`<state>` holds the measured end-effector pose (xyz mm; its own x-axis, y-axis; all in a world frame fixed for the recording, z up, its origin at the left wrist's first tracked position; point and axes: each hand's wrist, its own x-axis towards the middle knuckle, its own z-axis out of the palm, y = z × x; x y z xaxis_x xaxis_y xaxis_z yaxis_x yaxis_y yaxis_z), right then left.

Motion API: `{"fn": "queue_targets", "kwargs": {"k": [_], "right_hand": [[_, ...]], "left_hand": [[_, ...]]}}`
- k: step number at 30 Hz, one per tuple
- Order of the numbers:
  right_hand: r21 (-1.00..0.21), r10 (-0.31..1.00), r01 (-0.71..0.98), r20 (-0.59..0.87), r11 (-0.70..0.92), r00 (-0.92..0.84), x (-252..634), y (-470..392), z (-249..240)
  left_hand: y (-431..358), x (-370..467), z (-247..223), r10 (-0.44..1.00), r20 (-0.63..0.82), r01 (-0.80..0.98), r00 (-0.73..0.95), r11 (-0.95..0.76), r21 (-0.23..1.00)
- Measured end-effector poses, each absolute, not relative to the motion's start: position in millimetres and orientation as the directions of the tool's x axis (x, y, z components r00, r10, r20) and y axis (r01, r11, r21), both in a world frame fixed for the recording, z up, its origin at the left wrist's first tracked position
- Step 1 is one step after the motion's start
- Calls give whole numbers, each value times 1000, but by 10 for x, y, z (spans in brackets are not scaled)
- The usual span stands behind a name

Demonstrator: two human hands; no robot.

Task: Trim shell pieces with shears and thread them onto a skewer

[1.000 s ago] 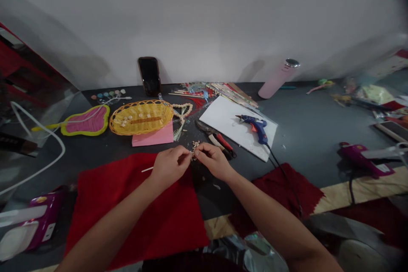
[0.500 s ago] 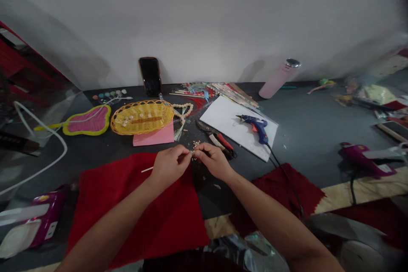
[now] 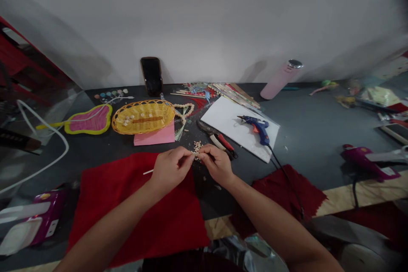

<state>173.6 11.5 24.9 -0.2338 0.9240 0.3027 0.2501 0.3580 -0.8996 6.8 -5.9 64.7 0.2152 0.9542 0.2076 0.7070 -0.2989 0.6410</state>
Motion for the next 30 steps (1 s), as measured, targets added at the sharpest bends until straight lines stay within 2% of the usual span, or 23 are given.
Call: {"fn": "queue_targets", "kwargs": {"k": [24,27,30], "right_hand": [[-873,906,291,309,390,-288,1748,132,229],[-824,874,336,345,456,-342,1816,222,215],[-691,823,462,383,556,-419,1914,355,222]], "left_hand": [[-33,54,617,953,196,730,230,-302,613],[-6,39,634,960,193,722,201,-278,634],[25,15,681,976,183,674,117,-214,707]]}}
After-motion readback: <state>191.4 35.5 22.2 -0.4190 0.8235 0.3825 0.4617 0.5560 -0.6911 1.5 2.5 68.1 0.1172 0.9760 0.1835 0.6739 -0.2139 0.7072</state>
